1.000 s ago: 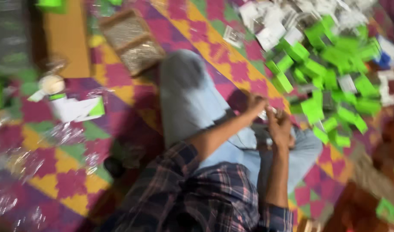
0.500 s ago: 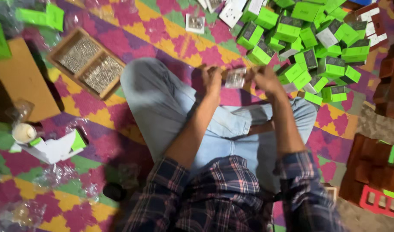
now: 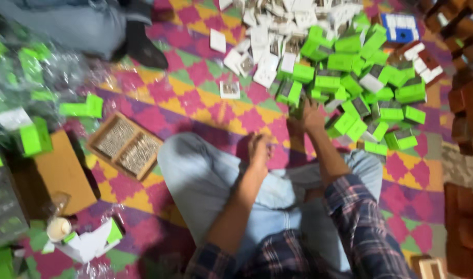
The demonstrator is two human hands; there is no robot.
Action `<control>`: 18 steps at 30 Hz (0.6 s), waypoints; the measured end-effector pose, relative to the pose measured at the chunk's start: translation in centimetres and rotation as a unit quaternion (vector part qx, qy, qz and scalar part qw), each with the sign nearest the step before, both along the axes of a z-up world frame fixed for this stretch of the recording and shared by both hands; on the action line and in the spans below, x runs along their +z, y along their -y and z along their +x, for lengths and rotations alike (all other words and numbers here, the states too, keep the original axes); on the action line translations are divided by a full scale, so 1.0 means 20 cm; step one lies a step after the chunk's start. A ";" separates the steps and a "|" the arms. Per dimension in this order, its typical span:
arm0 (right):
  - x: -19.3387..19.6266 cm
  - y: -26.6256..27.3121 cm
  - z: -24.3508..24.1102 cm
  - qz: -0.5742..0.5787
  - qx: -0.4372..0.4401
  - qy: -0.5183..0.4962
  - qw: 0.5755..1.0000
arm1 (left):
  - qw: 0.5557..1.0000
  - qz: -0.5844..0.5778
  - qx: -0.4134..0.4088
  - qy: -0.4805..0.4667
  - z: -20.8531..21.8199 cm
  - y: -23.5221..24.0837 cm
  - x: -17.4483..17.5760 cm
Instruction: The person sits on a patterned mat and assembles small electrical components into green boxes. They pick up a white component, place it inside a green box, and use a small tool to secure it. The person repeats this process with multiple components and boxes.
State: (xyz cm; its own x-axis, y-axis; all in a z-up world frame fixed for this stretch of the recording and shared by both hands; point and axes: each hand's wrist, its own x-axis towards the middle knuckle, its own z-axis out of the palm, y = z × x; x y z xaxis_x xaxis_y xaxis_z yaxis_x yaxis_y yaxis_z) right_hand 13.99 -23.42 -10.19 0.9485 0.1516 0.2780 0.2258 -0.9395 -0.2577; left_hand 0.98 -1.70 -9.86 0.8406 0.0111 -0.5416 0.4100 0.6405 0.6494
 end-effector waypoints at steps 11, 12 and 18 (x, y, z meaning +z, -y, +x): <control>0.52 -0.16 -0.39 0.053 -0.131 -0.133 0.981 | 0.993 0.107 -0.053 -0.015 -0.07 0.05 0.08; 0.56 -0.16 -0.47 0.109 -0.137 -0.132 0.976 | 0.992 0.103 -0.069 -0.011 -0.07 0.05 0.12; 0.60 -0.24 -0.89 0.320 0.060 0.011 0.946 | 0.975 -0.002 -0.191 0.116 -0.19 -0.02 0.33</control>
State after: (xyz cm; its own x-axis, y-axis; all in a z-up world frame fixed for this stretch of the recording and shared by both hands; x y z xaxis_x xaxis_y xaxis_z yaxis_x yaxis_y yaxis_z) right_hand -3.75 -18.62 1.71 0.9281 0.0528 0.3687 0.3331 -0.5604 -0.7583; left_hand -2.86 -1.20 -3.23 0.8824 -0.3288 -0.3364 0.4621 0.4721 0.7507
